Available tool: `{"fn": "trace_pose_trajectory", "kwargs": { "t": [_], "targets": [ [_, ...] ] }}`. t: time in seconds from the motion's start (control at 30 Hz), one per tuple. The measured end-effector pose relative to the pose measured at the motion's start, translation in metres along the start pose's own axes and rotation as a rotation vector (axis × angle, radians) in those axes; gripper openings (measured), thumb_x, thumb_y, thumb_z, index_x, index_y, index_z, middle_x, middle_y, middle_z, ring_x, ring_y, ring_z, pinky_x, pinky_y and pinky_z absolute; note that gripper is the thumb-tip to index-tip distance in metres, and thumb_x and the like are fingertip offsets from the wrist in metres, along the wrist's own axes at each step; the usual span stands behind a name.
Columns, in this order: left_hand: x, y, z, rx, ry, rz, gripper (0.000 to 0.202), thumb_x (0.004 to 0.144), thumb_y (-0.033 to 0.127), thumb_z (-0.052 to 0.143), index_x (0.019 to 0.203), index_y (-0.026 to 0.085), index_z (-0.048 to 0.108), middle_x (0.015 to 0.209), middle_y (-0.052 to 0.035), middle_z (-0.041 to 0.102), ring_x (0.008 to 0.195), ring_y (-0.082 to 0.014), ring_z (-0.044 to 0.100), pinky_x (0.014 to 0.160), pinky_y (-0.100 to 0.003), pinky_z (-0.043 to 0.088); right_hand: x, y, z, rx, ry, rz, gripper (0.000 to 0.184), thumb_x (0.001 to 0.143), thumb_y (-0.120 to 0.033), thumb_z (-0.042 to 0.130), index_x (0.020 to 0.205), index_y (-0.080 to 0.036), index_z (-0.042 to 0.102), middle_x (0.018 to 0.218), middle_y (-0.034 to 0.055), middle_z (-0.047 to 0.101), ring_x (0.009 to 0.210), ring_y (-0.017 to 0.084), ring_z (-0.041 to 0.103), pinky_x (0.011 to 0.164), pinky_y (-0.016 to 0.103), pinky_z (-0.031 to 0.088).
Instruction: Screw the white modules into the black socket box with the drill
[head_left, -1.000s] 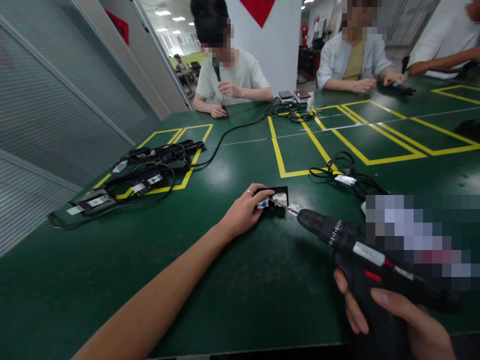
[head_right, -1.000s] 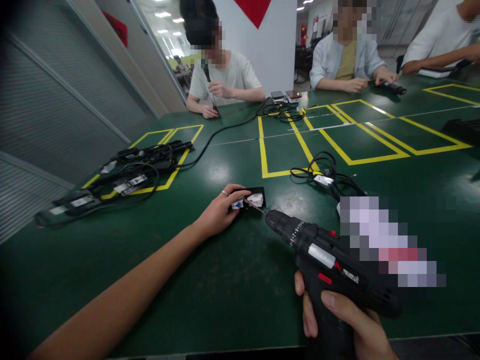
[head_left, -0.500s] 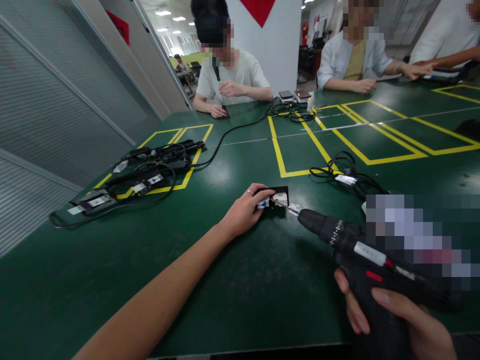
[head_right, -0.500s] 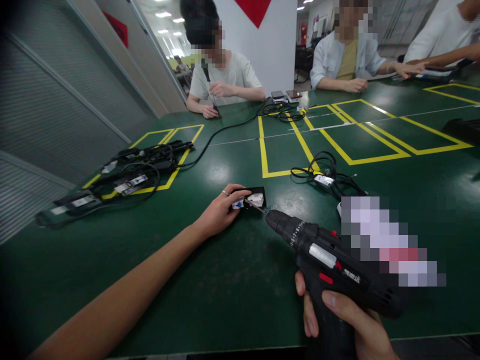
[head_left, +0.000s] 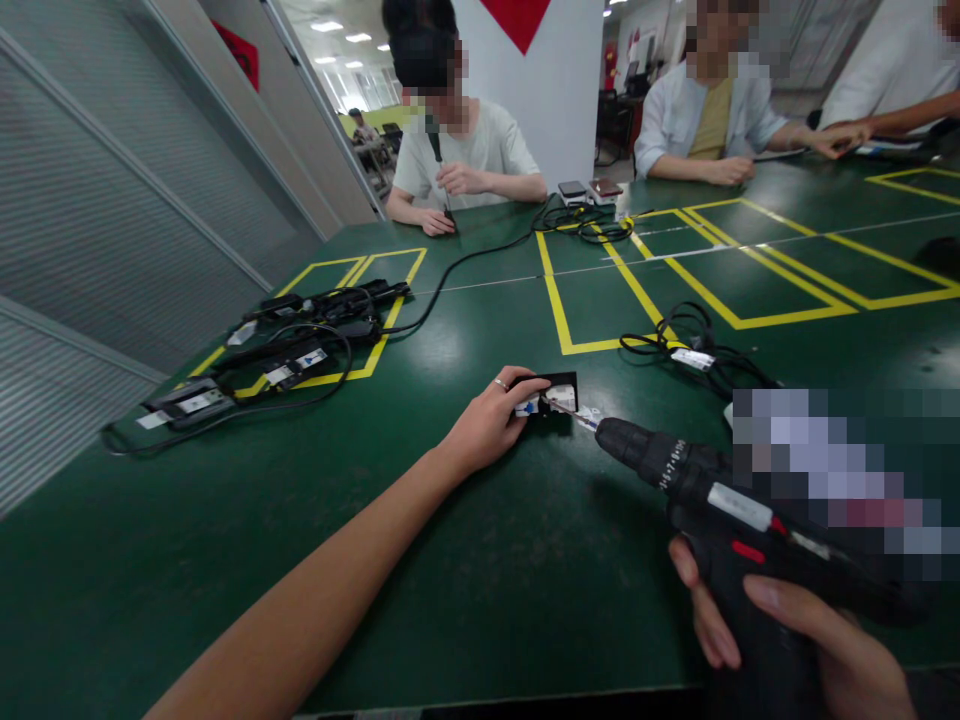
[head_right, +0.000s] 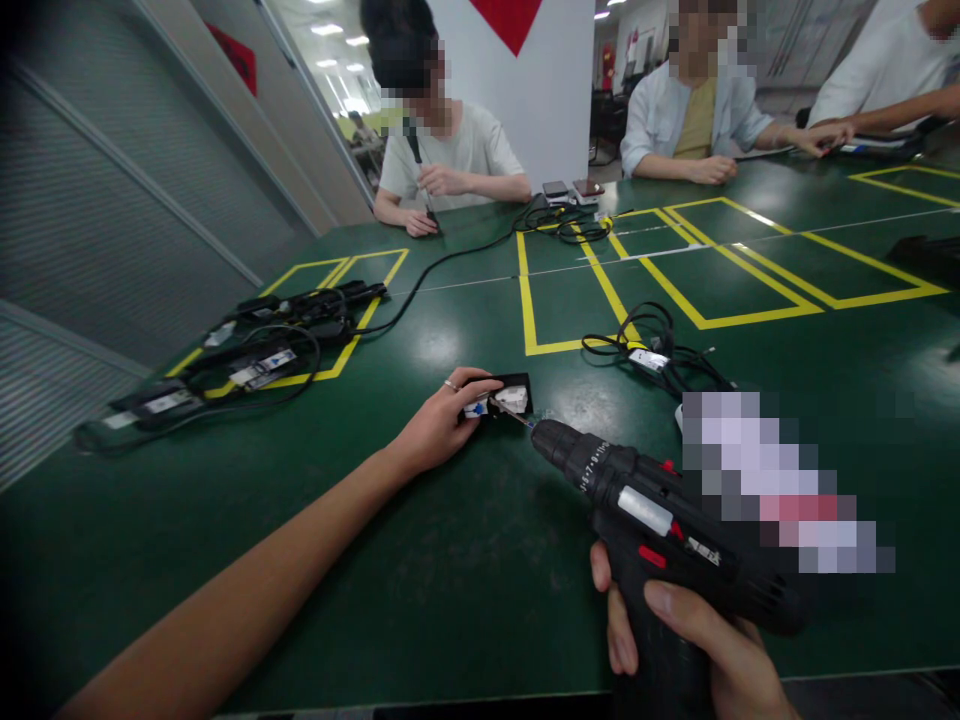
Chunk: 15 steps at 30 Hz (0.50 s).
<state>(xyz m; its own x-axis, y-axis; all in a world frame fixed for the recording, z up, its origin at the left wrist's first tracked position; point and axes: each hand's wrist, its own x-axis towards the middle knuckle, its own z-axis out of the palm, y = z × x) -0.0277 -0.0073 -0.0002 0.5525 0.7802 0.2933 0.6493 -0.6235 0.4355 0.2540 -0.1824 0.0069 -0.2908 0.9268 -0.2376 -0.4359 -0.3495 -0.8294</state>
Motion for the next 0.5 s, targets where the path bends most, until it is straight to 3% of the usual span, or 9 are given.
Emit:
{"fn": "trace_pose_trajectory", "kwargs": {
  "t": [0.5],
  "targets": [
    [-0.0001,-0.0014,0.0012,-0.019,0.018,0.032,0.054,0.079,0.003,0.047,0.128,0.027,0.045,0.128,-0.0068,0.042,0.117,-0.0219,0.047,0.101,-0.045,0.044,0.0002,-0.0013,0.0019,0.008,-0.008,-0.006,0.028,0.086,-0.032,0.046,0.093,-0.016,0.068,0.060,0.0063,0.068,0.052,0.020,0.056,0.055,0.033,0.042]
  ]
}}
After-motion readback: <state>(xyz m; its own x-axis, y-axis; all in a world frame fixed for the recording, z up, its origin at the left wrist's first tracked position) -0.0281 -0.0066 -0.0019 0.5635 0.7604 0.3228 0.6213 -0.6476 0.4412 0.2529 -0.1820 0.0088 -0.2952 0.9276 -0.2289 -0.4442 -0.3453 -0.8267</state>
